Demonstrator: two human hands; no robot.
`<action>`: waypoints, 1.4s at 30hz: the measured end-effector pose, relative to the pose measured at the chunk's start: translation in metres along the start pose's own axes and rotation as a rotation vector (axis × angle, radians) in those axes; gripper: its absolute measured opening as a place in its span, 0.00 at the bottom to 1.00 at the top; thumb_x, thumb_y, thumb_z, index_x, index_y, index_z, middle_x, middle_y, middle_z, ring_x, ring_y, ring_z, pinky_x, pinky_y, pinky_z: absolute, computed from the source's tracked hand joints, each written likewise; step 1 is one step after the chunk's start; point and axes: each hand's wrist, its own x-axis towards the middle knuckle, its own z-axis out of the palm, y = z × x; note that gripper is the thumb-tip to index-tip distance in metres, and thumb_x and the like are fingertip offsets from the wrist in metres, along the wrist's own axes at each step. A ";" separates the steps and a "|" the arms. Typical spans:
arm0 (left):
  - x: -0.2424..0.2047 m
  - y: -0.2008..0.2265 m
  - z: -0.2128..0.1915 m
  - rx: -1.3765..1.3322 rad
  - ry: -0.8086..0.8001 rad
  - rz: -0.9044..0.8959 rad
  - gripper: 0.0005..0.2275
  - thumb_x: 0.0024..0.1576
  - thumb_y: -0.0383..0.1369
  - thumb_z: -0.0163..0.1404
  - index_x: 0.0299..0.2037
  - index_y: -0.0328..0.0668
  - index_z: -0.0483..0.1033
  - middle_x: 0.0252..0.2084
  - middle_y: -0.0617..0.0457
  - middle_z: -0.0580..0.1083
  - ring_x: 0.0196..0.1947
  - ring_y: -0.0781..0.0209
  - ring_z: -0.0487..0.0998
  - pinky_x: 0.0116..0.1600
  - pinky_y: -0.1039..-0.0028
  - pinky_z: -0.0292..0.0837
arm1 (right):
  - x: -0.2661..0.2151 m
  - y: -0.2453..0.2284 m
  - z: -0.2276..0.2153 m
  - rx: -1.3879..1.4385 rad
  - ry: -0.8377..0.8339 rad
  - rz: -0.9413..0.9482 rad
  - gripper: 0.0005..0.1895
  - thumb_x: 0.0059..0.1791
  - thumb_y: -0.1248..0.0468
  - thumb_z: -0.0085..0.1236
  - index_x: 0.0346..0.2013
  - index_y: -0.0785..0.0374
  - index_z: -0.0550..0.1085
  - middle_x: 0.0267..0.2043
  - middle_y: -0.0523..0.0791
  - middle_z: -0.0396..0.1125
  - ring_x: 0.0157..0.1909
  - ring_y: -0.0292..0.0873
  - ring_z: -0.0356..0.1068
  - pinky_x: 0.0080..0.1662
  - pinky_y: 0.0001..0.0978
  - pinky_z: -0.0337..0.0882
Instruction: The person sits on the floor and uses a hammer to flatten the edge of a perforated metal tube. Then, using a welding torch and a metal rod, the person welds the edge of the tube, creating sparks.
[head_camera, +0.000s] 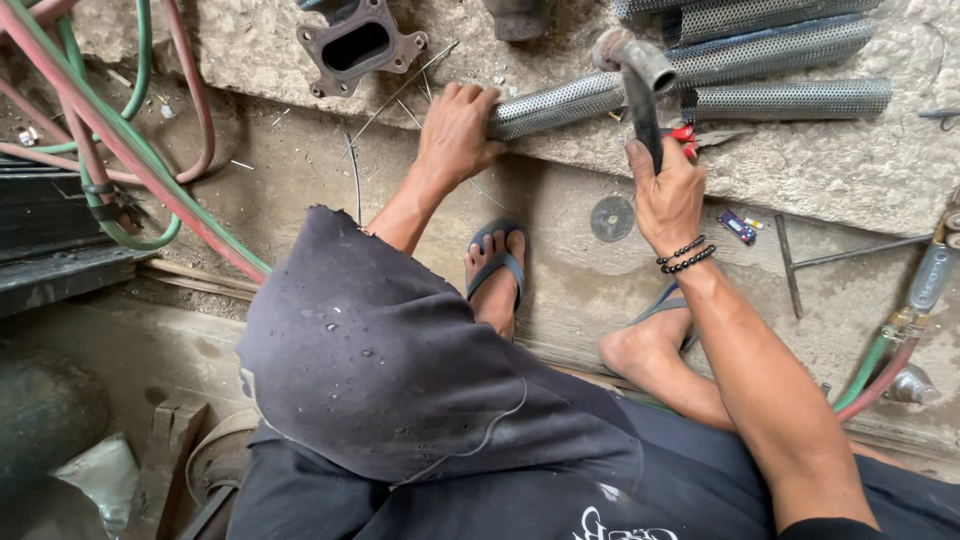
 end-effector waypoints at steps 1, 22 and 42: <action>0.004 0.006 0.002 -0.022 -0.001 0.018 0.27 0.44 0.38 0.64 0.53 0.40 0.69 0.44 0.47 0.73 0.41 0.56 0.66 0.43 0.67 0.63 | -0.001 0.005 0.004 -0.026 -0.012 0.011 0.30 0.56 0.38 0.40 0.33 0.63 0.68 0.20 0.42 0.57 0.22 0.40 0.58 0.25 0.39 0.55; -0.004 0.051 -0.093 -1.058 -0.232 -0.351 0.34 0.42 0.37 0.67 0.53 0.30 0.61 0.44 0.40 0.73 0.45 0.46 0.76 0.52 0.59 0.71 | -0.105 0.047 0.041 0.592 -0.697 0.947 0.30 0.53 0.41 0.47 0.24 0.65 0.64 0.14 0.44 0.52 0.10 0.41 0.56 0.14 0.36 0.62; 0.068 0.234 -0.296 -1.446 -0.030 0.205 0.27 0.48 0.37 0.63 0.53 0.34 0.62 0.46 0.41 0.70 0.49 0.48 0.73 0.54 0.58 0.69 | 0.074 -0.180 -0.175 1.034 0.050 -0.067 0.33 0.44 0.60 0.64 0.60 0.69 0.62 0.50 0.54 0.66 0.52 0.49 0.70 0.50 0.46 0.74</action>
